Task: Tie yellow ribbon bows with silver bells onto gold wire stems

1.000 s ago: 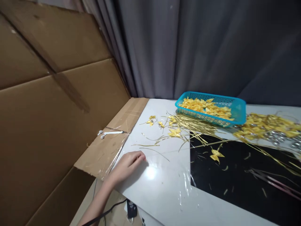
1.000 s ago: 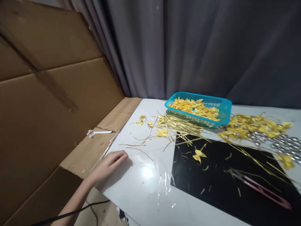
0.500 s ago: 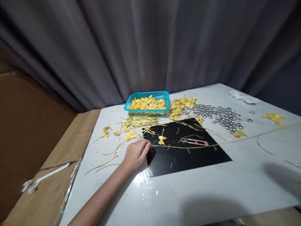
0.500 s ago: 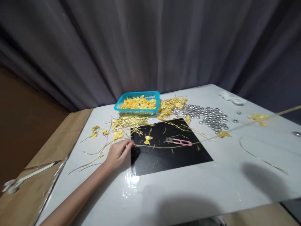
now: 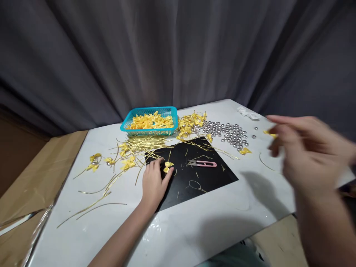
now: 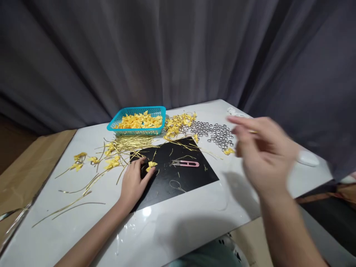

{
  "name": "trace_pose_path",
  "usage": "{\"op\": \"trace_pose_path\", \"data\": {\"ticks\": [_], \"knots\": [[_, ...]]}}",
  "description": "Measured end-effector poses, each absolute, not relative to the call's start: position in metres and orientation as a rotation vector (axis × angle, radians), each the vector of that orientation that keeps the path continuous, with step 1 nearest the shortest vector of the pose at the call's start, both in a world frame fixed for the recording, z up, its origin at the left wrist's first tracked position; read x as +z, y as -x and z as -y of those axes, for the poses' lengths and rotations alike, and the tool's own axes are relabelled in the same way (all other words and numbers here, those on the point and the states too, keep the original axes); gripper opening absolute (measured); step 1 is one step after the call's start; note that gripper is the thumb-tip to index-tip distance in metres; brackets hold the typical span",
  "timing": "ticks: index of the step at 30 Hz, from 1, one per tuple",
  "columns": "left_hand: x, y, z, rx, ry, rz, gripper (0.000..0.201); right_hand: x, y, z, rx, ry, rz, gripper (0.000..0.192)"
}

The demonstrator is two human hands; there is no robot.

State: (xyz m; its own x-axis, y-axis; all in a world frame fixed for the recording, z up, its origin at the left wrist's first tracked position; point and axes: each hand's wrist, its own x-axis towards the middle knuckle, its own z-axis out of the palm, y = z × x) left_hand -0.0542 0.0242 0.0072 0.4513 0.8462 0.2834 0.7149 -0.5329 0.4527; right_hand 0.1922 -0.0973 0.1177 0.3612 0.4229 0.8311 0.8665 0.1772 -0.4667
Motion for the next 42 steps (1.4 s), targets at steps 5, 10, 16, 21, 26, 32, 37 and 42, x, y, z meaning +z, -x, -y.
{"op": "trace_pose_path", "data": {"ticks": [5, 10, 16, 21, 26, 32, 37, 42], "knots": [[0.006, 0.056, -0.025, 0.687, -2.448, -1.361, 0.026, 0.091, -0.15, 0.034, -0.201, 1.284, 1.511, 0.023], [0.001, 0.058, -0.031, 0.76, -2.093, -1.104, 0.017, 0.047, -0.122, 0.009, 0.148, 1.331, 1.603, 0.024], [0.005, 0.057, -0.033, 0.784, -1.367, -0.906, 0.032, 0.016, -0.105, 0.009, 0.733, 1.383, 1.183, 0.021], [0.009, 0.057, -0.035, 0.716, -1.275, -0.921, 0.033, 0.01, -0.094, 0.007, 0.981, 1.338, 1.081, 0.026], [0.009, 0.059, -0.037, 0.666, -1.265, -0.911, 0.035, 0.01, -0.093, 0.008, 1.121, 1.33, 1.014, 0.027], [0.01, 0.059, -0.038, 0.659, -1.286, -0.929, 0.036, 0.009, -0.094, 0.008, 1.18, 1.329, 0.949, 0.025], [0.013, 0.061, -0.037, 0.63, -1.319, -0.927, 0.038, 0.008, -0.094, 0.008, 1.175, 1.331, 0.923, 0.026], [0.013, 0.062, -0.037, 0.615, -1.359, -0.889, 0.036, 0.008, -0.095, 0.007, 1.161, 1.332, 0.929, 0.026]]}}
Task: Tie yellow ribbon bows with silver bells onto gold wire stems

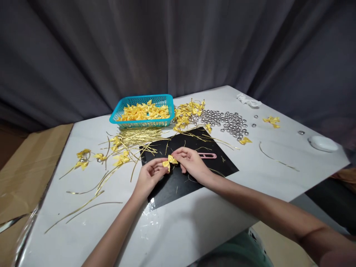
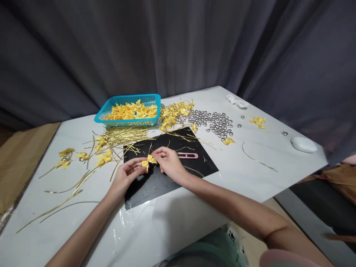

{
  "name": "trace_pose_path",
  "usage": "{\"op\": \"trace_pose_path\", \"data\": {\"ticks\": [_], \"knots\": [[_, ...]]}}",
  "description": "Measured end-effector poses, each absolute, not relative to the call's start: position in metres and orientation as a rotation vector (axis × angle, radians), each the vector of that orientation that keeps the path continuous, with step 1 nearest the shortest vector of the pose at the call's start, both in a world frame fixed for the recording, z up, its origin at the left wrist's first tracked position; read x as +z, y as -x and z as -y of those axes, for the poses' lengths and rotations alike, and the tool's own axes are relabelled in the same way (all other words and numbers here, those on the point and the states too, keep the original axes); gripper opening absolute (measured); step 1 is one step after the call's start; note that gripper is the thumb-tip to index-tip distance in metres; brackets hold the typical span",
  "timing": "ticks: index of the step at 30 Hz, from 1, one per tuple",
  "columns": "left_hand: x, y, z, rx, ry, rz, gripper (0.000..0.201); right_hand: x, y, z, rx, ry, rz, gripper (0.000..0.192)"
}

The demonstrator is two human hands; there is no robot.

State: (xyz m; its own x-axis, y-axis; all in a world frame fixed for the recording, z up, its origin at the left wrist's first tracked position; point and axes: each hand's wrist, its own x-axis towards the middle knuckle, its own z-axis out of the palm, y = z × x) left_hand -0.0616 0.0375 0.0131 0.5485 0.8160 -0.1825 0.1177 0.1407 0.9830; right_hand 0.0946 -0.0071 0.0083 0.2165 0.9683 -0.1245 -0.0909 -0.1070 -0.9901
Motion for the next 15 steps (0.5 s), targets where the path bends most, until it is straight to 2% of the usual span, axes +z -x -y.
{"op": "trace_pose_path", "data": {"ticks": [7, 15], "knots": [[-0.001, 0.057, -0.034, 0.702, -1.292, -0.795, 0.032, 0.015, -0.088, 0.013, 1.093, 1.293, 1.037, 0.021], [0.003, 0.062, -0.037, 0.882, -1.517, -0.847, 0.008, 0.013, -0.084, 0.02, 1.016, 1.291, 1.328, 0.016]]}}
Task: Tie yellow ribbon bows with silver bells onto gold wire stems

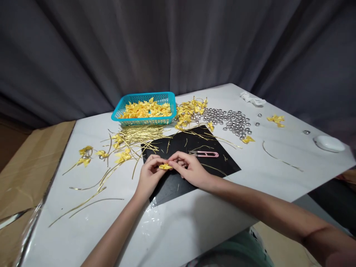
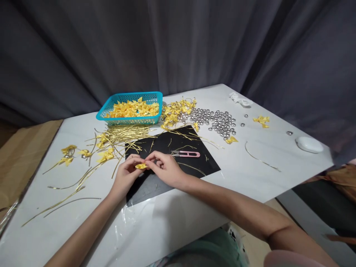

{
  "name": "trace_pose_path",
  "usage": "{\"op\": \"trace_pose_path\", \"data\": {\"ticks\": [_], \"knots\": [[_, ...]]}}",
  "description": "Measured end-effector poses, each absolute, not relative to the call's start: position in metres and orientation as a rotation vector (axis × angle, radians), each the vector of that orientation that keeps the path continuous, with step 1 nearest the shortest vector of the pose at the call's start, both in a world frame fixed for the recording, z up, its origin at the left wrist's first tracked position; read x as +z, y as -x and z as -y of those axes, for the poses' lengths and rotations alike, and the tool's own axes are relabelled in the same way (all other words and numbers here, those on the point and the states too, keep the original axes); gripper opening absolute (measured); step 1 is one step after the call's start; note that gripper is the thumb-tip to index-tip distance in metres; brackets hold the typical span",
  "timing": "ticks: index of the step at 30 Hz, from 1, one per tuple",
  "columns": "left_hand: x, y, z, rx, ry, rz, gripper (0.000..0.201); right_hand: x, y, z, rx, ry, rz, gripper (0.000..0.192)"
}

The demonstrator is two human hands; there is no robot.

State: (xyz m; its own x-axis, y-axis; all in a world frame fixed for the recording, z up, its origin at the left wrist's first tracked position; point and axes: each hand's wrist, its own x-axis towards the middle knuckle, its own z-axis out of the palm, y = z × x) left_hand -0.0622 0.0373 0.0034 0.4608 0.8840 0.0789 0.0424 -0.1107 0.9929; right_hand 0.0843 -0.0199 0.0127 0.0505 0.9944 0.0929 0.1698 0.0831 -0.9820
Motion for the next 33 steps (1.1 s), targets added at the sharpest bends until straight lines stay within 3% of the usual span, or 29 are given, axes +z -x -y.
{"op": "trace_pose_path", "data": {"ticks": [17, 20, 27, 33], "knots": [[0.005, 0.069, -0.035, 0.783, -1.102, -0.702, 0.033, 0.013, -0.094, 0.014, 0.912, 1.204, 1.252, 0.015], [0.006, 0.067, -0.035, 0.786, -1.214, -0.813, 0.026, 0.014, -0.098, 0.013, 0.766, 1.227, 1.352, 0.014], [0.008, 0.061, -0.036, 0.79, -1.175, -0.925, 0.042, 0.019, -0.105, 0.019, 0.334, 1.347, 1.641, 0.015], [0.011, 0.06, -0.036, 0.741, -1.161, -0.949, 0.031, 0.015, -0.102, 0.021, 0.142, 1.31, 1.803, 0.008]]}}
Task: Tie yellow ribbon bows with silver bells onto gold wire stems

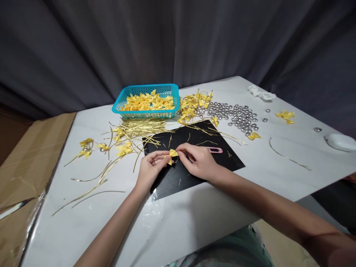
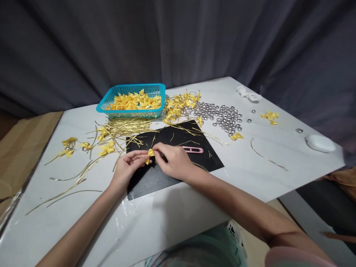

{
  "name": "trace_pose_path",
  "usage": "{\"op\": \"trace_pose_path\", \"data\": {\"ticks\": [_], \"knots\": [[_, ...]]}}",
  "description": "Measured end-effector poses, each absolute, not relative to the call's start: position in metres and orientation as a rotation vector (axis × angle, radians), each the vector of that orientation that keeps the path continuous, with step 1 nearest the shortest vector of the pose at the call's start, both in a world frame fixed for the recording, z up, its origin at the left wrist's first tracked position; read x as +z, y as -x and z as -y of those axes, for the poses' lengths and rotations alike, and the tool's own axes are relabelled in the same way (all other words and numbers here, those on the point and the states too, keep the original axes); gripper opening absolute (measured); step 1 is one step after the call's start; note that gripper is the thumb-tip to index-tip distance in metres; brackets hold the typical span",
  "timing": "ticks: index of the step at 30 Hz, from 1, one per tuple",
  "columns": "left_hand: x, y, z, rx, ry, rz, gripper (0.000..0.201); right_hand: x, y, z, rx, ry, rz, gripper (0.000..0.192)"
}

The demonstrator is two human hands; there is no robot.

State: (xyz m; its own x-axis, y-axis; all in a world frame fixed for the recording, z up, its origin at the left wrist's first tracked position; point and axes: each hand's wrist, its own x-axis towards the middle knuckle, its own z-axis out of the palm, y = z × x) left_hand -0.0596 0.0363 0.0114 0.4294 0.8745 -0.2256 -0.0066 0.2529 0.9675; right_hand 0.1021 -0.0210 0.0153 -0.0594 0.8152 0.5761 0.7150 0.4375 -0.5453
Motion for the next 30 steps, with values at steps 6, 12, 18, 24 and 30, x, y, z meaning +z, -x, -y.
{"op": "trace_pose_path", "data": {"ticks": [6, 12, 18, 24, 30], "knots": [[0.011, 0.058, -0.036, 0.755, -1.219, -0.955, 0.026, 0.011, -0.101, 0.019, 0.12, 1.302, 1.849, 0.011], [0.011, 0.059, -0.038, 0.752, -1.202, -0.992, 0.032, 0.004, -0.102, 0.018, 0.189, 1.361, 1.829, 0.011], [0.008, 0.059, -0.039, 0.79, -1.179, -0.992, 0.031, -0.001, -0.1, 0.017, 0.213, 1.355, 1.845, 0.01], [0.01, 0.057, -0.038, 0.762, -1.187, -0.981, 0.027, -0.004, -0.1, 0.016, 0.233, 1.324, 1.874, 0.011], [0.009, 0.057, -0.039, 0.741, -1.202, -0.983, 0.026, -0.007, -0.1, 0.016, 0.249, 1.295, 1.889, 0.012]]}}
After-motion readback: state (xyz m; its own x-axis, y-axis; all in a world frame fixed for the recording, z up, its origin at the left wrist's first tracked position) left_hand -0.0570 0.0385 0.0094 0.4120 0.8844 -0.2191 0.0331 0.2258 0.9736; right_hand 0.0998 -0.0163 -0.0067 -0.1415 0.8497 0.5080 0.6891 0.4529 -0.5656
